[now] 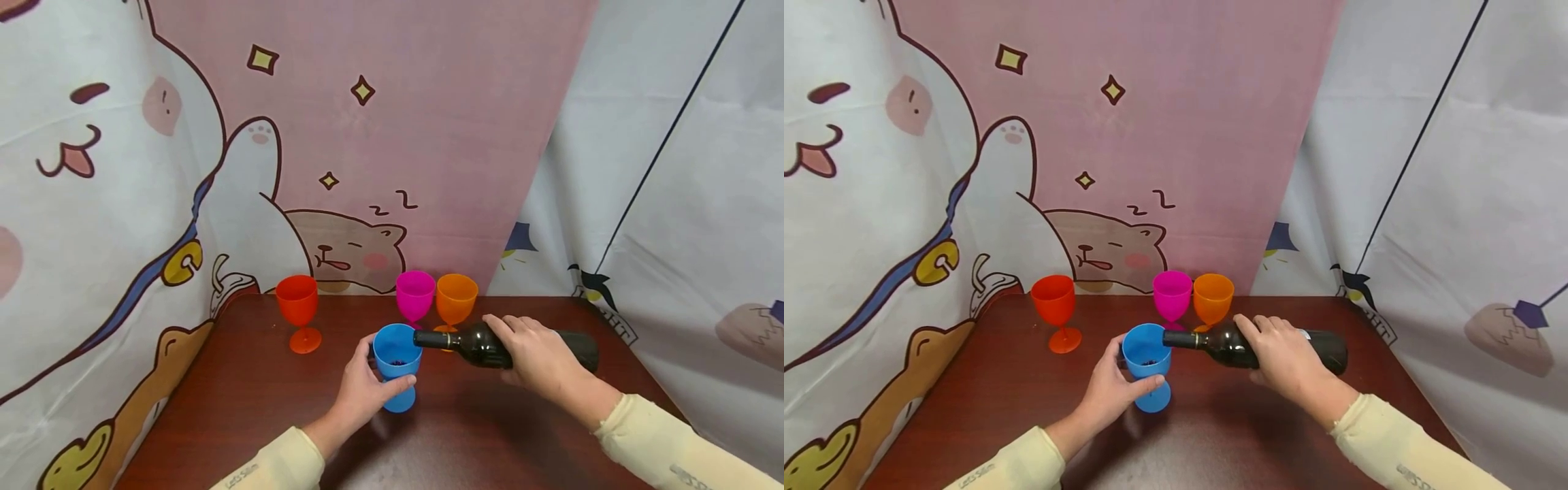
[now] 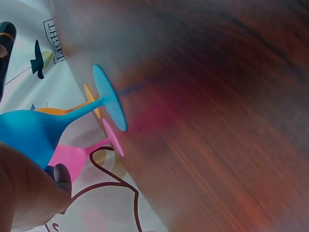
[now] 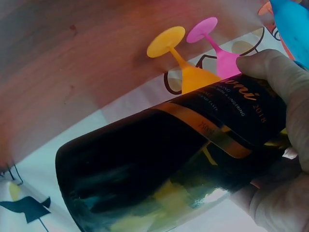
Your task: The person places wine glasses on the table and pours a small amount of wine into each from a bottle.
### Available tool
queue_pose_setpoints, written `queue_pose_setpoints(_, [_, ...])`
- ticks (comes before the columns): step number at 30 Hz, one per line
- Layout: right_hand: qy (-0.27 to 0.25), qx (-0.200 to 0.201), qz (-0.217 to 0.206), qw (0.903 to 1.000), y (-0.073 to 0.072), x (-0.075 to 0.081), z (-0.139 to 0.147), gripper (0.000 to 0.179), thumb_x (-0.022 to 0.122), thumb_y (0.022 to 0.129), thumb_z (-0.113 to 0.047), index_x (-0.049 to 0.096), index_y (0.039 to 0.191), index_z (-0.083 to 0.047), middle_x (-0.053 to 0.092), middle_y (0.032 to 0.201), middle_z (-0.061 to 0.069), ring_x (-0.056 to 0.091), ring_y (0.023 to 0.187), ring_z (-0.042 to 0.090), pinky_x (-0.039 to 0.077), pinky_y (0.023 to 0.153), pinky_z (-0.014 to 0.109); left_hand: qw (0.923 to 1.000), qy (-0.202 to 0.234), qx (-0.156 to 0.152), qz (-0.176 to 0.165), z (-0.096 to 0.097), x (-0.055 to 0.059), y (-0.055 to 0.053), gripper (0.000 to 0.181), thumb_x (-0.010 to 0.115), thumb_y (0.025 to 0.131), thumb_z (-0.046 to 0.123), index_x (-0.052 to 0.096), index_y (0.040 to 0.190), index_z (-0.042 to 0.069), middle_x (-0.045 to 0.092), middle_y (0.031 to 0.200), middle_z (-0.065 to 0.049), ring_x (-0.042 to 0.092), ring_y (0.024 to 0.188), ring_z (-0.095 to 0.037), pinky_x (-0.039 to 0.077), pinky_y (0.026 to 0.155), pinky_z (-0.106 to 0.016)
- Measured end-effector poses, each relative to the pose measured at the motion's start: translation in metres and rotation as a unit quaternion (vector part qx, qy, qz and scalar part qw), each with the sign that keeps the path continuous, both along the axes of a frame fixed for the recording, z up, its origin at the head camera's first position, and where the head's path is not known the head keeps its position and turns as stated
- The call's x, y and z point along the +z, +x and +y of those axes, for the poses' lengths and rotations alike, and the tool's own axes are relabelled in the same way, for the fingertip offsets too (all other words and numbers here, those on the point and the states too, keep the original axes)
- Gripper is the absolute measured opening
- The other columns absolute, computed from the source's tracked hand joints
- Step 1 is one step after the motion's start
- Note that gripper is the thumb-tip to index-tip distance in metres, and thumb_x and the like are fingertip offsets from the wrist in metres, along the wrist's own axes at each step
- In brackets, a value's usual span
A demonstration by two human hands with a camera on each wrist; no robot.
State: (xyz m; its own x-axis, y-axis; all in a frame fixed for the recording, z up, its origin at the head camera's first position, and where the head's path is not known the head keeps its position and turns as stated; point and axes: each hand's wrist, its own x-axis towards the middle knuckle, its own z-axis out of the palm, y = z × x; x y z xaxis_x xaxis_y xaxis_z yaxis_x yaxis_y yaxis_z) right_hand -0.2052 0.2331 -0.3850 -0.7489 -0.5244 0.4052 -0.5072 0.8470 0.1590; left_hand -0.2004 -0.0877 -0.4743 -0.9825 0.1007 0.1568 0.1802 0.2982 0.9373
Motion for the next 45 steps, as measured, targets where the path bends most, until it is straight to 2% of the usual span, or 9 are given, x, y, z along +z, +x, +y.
queue_pose_setpoints(8, [-0.032,-0.019,-0.028,0.9989,0.001,-0.013,0.012,0.098,0.105,0.059,-0.025,0.059,0.143,-0.007,0.073,0.116,0.016,0.071,0.104,0.035,0.064,0.085,0.054,1.0000,0.000,0.004,0.000,0.001,0.003,0.000,0.094,0.095,0.080,0.039,0.041,0.153,0.015,0.060,0.146,-0.011,0.062,0.132,-0.035,0.060,0.101,-0.057])
queue_pose_setpoints(13, [-0.083,-0.040,-0.065,0.9937,-0.002,-0.017,0.020,0.096,0.102,0.060,-0.024,0.057,0.144,-0.012,0.075,0.116,0.016,0.072,0.100,0.032,0.063,0.074,0.053,1.0000,0.000,0.007,0.005,0.000,0.004,0.000,0.093,0.095,0.080,0.039,0.042,0.153,0.015,0.060,0.146,-0.011,0.061,0.132,-0.036,0.059,0.102,-0.060])
queue_pose_setpoints(16, [-0.150,-0.055,-0.103,0.9817,-0.005,-0.020,0.025,0.092,0.099,0.064,-0.024,0.055,0.145,-0.015,0.077,0.111,0.014,0.073,0.092,0.027,0.061,0.069,0.049,0.9999,0.000,0.010,0.004,0.000,0.003,-0.001,0.093,0.095,0.080,0.039,0.042,0.153,0.014,0.060,0.146,-0.012,0.061,0.131,-0.036,0.060,0.102,-0.059])
queue_pose_setpoints(20, [-0.248,-0.076,-0.134,0.9564,-0.007,-0.026,0.033,0.092,0.099,0.070,-0.030,0.052,0.147,-0.012,0.078,0.107,0.018,0.075,0.086,0.027,0.061,0.070,0.046,0.9999,-0.007,0.014,0.003,0.000,0.003,-0.001,0.093,0.095,0.080,0.040,0.042,0.153,0.014,0.060,0.146,-0.011,0.061,0.131,-0.034,0.061,0.100,-0.056])
queue_pose_setpoints(23, [-0.299,-0.098,-0.132,0.9400,-0.008,-0.031,0.038,0.097,0.100,0.071,-0.038,0.050,0.149,-0.008,0.077,0.114,0.022,0.076,0.091,0.033,0.061,0.075,0.052,0.9998,-0.008,0.016,0.005,0.000,0.002,-0.001,0.093,0.095,0.080,0.040,0.042,0.152,0.014,0.061,0.145,-0.011,0.061,0.131,-0.033,0.061,0.099,-0.055])
queue_pose_setpoints(26, [-0.334,-0.118,-0.119,0.9276,-0.008,-0.037,0.041,0.097,0.099,0.073,-0.043,0.050,0.149,-0.007,0.076,0.119,0.023,0.074,0.099,0.039,0.060,0.081,0.056,0.9998,-0.005,0.020,0.005,0.000,0.002,-0.001,0.092,0.095,0.080,0.039,0.042,0.152,0.015,0.061,0.144,-0.010,0.061,0.130,-0.033,0.061,0.099,-0.055])
queue_pose_setpoints(29, [-0.363,-0.131,-0.111,0.9157,-0.008,-0.042,0.043,0.096,0.099,0.074,-0.043,0.051,0.149,-0.008,0.076,0.118,0.022,0.073,0.102,0.041,0.059,0.081,0.053,0.9996,-0.011,0.027,0.007,-0.002,0.003,0.000,0.092,0.095,0.081,0.040,0.042,0.152,0.014,0.061,0.145,-0.011,0.061,0.130,-0.034,0.061,0.098,-0.055])
queue_pose_setpoints(34, [-0.385,-0.138,-0.111,0.9058,-0.007,-0.051,0.048,0.093,0.099,0.074,-0.044,0.052,0.148,-0.009,0.076,0.117,0.021,0.072,0.105,0.040,0.057,0.081,0.046,0.9990,-0.013,0.040,0.013,-0.006,0.004,-0.002,0.091,0.095,0.081,0.038,0.042,0.152,0.013,0.061,0.145,-0.012,0.061,0.132,-0.036,0.061,0.099,-0.057])
queue_pose_setpoints(45, [-0.398,-0.138,-0.136,0.8966,-0.010,-0.060,0.056,0.088,0.097,0.077,-0.044,0.053,0.143,-0.008,0.076,0.114,0.019,0.071,0.105,0.036,0.057,0.078,0.038,0.9985,-0.012,0.053,0.009,-0.011,0.004,-0.007,0.092,0.094,0.081,0.041,0.042,0.153,0.014,0.061,0.145,-0.010,0.061,0.132,-0.035,0.061,0.099,-0.057])
